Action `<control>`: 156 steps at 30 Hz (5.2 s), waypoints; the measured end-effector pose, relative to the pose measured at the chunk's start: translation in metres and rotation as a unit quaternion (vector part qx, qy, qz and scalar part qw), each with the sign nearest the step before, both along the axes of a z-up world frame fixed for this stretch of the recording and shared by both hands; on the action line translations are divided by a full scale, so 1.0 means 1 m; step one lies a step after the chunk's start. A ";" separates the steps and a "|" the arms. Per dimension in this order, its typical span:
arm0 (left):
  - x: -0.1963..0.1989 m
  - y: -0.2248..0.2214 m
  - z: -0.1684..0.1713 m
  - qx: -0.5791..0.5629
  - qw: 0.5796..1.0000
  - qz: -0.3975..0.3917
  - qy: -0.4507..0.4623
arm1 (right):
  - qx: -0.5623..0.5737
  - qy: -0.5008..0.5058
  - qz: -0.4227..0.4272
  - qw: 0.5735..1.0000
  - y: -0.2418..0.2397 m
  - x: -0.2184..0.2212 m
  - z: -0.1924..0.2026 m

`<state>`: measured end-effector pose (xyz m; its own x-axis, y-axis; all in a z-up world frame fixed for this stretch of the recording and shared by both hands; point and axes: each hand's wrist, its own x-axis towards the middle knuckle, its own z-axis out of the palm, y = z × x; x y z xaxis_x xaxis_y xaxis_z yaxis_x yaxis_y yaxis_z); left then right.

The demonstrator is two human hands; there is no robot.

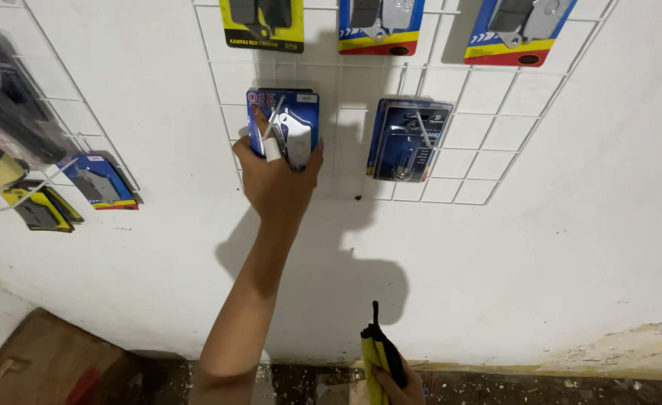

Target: Wiping dust off packaged motorcycle spare parts using a cloth and organizing them on a display rack.

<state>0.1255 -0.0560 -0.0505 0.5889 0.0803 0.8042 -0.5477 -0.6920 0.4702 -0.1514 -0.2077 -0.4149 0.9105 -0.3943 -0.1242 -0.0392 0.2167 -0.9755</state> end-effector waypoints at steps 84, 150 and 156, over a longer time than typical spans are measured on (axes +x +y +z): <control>-0.218 0.017 -0.153 -0.126 0.682 -0.540 0.477 | -0.240 -0.340 -0.081 0.906 0.033 -0.013 0.170; -0.204 0.031 -0.346 -0.409 0.630 -0.480 0.452 | -0.401 -0.355 -0.046 0.843 0.063 0.009 0.193; -0.208 0.030 -0.352 -0.407 0.665 -0.308 0.545 | -0.422 -0.240 -0.102 0.868 0.056 0.005 0.193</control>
